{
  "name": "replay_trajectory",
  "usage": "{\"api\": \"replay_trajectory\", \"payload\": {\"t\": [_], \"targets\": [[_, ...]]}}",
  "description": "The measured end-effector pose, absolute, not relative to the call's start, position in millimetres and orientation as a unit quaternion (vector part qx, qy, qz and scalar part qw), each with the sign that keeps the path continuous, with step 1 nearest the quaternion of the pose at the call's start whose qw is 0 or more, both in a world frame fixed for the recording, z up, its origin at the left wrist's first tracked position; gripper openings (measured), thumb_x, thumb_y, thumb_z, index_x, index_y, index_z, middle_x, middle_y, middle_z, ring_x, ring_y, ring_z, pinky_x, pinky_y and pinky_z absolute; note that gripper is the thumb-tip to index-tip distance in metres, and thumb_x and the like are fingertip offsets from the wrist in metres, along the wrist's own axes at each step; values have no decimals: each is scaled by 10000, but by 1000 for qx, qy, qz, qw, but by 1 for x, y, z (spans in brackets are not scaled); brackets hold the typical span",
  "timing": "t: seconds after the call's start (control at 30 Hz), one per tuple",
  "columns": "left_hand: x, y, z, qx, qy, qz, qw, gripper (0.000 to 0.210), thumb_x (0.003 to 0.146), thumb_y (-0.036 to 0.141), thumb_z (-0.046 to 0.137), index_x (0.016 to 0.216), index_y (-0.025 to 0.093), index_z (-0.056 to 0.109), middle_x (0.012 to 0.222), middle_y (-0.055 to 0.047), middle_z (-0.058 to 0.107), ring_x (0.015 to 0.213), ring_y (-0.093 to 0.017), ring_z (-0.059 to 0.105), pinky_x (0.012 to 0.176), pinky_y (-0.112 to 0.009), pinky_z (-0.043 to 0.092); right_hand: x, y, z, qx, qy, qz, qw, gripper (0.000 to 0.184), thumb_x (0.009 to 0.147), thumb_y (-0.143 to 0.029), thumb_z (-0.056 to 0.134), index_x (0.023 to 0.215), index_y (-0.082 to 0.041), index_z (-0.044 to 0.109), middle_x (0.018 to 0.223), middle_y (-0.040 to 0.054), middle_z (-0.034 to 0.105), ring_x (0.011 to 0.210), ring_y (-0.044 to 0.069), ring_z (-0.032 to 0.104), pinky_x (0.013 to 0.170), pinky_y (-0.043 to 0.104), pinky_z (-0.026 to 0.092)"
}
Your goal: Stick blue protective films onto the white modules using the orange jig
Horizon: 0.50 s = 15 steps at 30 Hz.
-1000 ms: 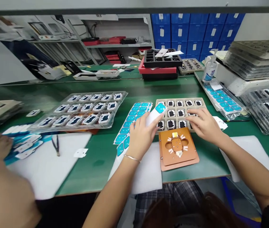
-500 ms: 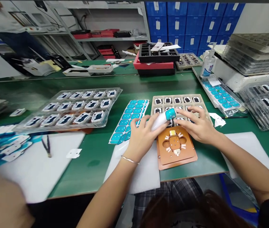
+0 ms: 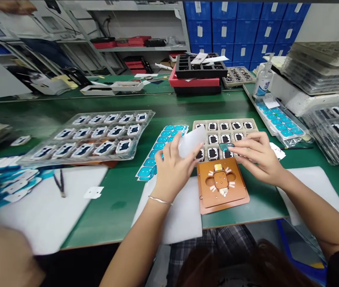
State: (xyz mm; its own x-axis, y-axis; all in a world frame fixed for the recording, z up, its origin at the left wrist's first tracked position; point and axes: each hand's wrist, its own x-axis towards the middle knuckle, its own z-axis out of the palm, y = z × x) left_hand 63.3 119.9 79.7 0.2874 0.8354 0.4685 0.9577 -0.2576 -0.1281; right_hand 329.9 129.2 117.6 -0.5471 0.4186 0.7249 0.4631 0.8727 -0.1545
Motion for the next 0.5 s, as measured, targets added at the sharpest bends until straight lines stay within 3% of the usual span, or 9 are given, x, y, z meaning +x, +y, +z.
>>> {"api": "replay_trajectory", "payload": {"t": [0.17, 0.37, 0.5], "targets": [[56, 132, 72, -752, -631, -135, 133, 445, 970, 460, 481, 1409, 393, 513, 1591, -188, 225, 1306, -475, 397, 894, -577, 448, 327, 113, 125, -294, -872, 93, 381, 284, 965, -223, 552, 1228, -248, 656, 1086, 56, 689, 1002, 232, 524, 875, 431, 457], [55, 137, 62, -764, -600, -184, 148, 412, 971, 430, 474, 1350, 324, 596, 1481, -186, 424, 1250, -471, 403, 883, -665, 406, 317, 93, 120, -340, -891, 208, 217, 416, 964, -125, 403, 1313, -232, 603, 1150, 78, 648, 1001, 236, 495, 890, 433, 469], [60, 130, 73, -779, -525, -316, 137, 300, 974, 333, 486, 1120, 201, 713, 1277, -180, 595, 1132, -363, 481, 880, -560, 443, 311, 84, 114, -354, -901, 180, 173, 444, 954, -80, 357, 1295, -185, 620, 1105, 119, 636, 954, 251, 452, 862, 456, 433]]}}
